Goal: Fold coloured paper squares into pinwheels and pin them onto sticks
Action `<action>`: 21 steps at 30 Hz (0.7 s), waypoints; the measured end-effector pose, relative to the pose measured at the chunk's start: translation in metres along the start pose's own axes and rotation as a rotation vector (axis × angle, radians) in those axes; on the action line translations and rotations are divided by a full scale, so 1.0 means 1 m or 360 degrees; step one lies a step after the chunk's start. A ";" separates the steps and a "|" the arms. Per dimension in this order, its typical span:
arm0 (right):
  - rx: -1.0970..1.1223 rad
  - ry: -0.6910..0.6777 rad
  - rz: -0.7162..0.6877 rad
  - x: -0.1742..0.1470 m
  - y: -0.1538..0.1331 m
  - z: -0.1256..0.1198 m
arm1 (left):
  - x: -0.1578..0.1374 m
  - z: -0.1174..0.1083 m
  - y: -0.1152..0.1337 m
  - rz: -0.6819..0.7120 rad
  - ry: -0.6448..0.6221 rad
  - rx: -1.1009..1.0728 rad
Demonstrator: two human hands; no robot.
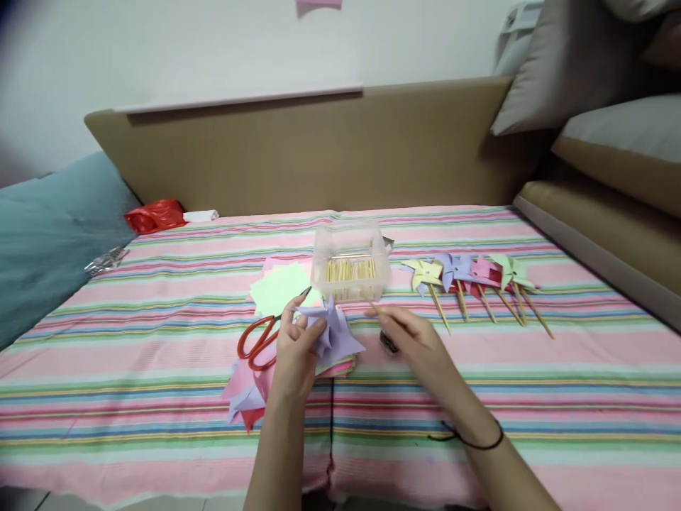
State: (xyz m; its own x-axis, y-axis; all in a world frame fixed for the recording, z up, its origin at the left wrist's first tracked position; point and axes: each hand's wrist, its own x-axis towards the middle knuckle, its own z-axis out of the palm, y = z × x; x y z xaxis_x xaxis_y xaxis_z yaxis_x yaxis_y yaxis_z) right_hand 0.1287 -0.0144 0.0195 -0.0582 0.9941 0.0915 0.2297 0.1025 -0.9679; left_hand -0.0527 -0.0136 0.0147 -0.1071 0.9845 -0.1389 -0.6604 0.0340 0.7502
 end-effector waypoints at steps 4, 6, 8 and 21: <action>0.0306 0.0005 0.0045 -0.021 0.023 0.004 | -0.003 0.014 -0.021 -0.0120 -0.0176 -0.0037; 0.0491 -0.0052 0.0064 -0.021 0.023 0.003 | -0.004 0.017 -0.028 -0.0189 -0.0243 -0.0074; 0.0571 -0.0102 0.0070 -0.020 0.023 0.001 | -0.004 0.019 -0.033 -0.0227 -0.0280 -0.0128; 0.0451 -0.0038 -0.0011 -0.018 0.021 -0.004 | -0.002 0.029 -0.057 -0.0155 -0.0116 -0.0174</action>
State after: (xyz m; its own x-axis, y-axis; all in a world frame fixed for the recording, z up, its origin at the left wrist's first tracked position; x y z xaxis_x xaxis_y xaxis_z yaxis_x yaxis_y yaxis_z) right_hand 0.1384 -0.0299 -0.0013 -0.0826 0.9919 0.0960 -0.0515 0.0920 -0.9944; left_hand 0.0065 -0.0129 -0.0085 0.0131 0.9874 -0.1575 -0.7424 0.1151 0.6599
